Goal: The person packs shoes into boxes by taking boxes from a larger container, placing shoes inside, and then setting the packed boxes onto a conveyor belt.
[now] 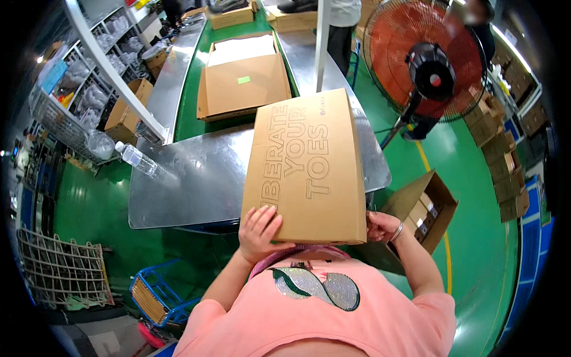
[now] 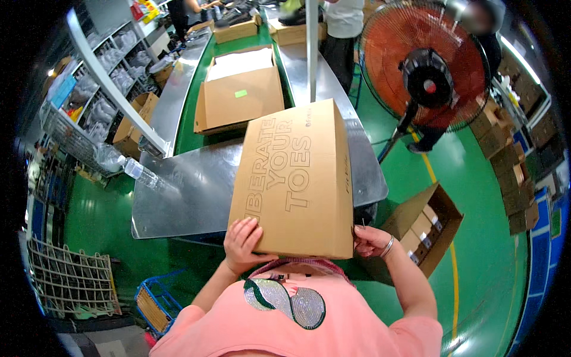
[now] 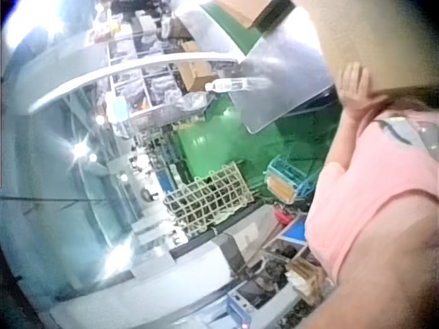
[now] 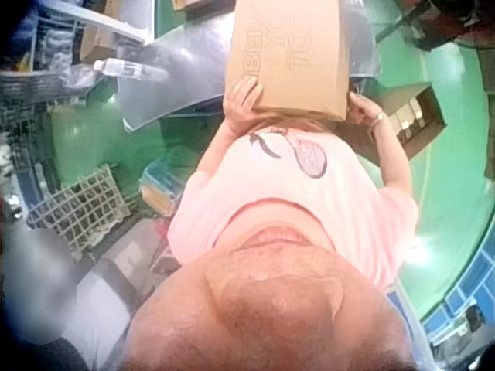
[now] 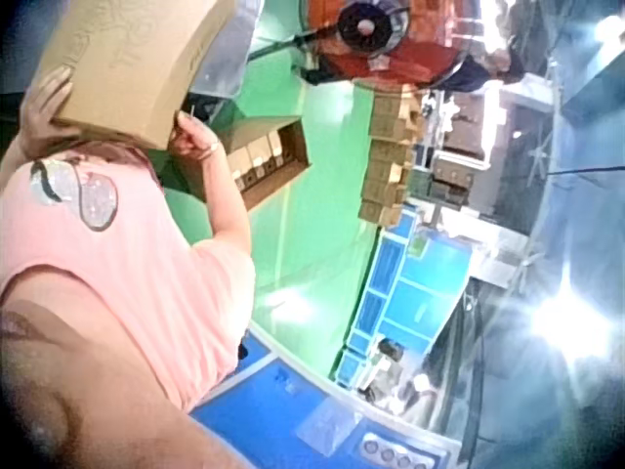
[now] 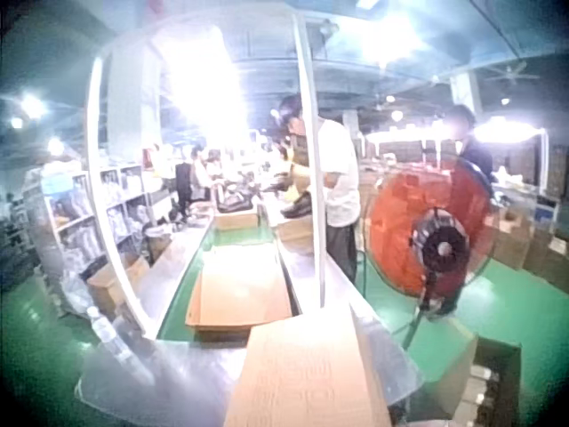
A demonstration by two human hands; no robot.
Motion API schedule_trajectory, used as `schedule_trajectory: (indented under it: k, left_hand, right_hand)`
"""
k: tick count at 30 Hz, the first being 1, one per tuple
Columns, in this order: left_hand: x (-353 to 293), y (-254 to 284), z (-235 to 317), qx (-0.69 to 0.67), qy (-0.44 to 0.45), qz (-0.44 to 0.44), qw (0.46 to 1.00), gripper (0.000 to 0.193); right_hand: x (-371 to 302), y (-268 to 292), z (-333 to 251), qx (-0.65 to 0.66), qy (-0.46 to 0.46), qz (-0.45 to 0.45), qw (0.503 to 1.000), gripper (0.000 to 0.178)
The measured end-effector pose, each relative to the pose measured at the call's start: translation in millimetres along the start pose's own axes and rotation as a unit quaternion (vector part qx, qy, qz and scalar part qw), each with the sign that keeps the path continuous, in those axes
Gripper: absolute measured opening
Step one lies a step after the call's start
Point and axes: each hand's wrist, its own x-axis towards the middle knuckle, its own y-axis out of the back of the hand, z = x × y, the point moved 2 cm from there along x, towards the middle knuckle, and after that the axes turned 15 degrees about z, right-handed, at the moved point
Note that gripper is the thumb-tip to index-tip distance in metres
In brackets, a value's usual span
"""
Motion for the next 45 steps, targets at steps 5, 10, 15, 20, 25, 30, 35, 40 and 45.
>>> schedule_trajectory:
  k: [5,10,15,20,25,30,35,40,45]
  left_hand:
    - [23.8,-19.6,-26.7,0.002,-0.028,-0.037,0.999,0.067]
    - [17.6,-37.6,-21.9,0.044,-0.004,-0.031,0.999,0.067]
    - [24.5,-27.0,-32.4,-0.046,0.192,0.063,0.978,0.076]
    - [32.6,-4.9,-34.3,-0.27,0.442,0.21,0.829,0.054]
    - [17.7,4.0,-35.6,-0.329,0.58,0.257,0.7,0.044]
    - [11.8,6.2,-27.8,-0.378,0.625,0.267,0.629,0.043]
    - [5.8,6.0,-27.1,-0.395,0.622,0.271,0.619,0.045]
    - [9.0,7.7,-29.2,-0.427,0.629,0.265,0.593,0.052]
    - [2.7,7.2,-27.3,-0.419,0.64,0.268,0.586,0.043]
  right_hand:
    - [21.5,10.3,-18.8,-0.038,0.016,0.074,0.996,0.037]
    - [4.3,5.5,-19.7,0.097,0.144,0.089,0.981,0.031]
    - [-59.5,-84.5,-66.9,-0.143,0.356,0.092,0.919,0.03]
    - [-35.1,-135.6,-102.9,-0.019,0.393,-0.01,0.919,0.055]
    - [42.1,-170.5,-90.9,-0.192,0.375,0.014,0.907,0.044]
    - [102.7,-188.5,-50.4,-0.228,0.367,-0.024,0.902,0.015]
    - [114.3,-189.9,-41.3,-0.279,0.385,-0.056,0.878,0.013]
    - [117.9,-186.0,-45.3,-0.27,0.4,-0.044,0.875,0.014]
    - [102.1,-161.3,-70.6,-0.222,0.452,0.117,0.856,0.012]
